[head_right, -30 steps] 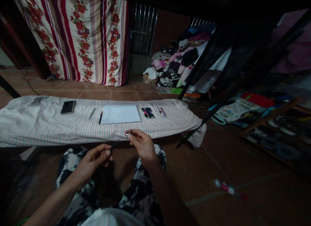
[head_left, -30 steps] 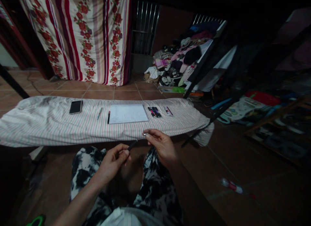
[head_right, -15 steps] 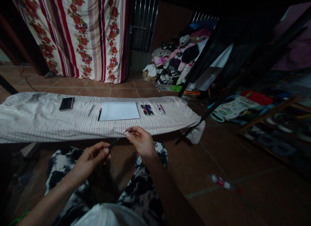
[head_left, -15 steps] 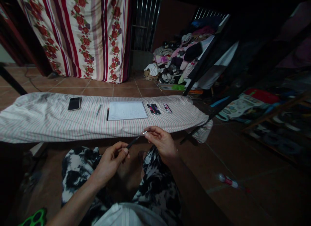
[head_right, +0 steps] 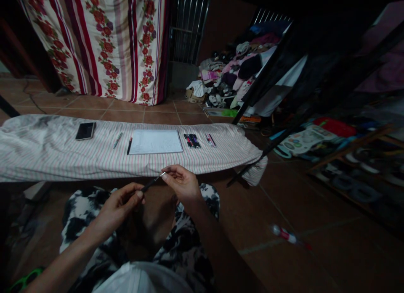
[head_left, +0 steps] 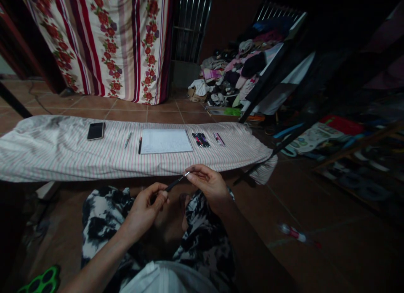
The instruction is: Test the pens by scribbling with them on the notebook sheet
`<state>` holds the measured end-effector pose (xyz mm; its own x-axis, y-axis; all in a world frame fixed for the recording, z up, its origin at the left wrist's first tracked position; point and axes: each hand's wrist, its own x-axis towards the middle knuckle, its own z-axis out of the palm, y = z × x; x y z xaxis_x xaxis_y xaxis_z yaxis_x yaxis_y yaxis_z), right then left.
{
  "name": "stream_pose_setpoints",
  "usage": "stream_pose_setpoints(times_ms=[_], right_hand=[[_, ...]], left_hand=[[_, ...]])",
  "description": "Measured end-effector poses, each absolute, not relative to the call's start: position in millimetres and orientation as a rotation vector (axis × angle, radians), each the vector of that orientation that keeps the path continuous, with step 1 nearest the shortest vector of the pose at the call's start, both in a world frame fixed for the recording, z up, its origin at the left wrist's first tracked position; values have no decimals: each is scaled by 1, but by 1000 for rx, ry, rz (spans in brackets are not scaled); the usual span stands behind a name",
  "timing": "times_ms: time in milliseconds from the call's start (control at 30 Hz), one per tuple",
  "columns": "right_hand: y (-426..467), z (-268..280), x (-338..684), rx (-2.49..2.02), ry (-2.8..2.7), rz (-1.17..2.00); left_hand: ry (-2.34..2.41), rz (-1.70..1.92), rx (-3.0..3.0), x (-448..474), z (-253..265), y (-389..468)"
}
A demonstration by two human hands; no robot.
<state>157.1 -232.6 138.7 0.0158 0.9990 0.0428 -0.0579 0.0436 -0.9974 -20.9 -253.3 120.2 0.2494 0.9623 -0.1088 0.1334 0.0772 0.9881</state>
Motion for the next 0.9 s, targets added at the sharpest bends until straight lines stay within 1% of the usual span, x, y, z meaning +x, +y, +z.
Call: stream_pose_setpoints(times_ms=[333,900], right_hand=[[-232,136,155,-1159,-1202,1236],[-234,128,156,-1173,-1193,1184]], left_hand=[[1145,891,1362,-21,114,-254],[1177,889,1412,-16,113,-254]])
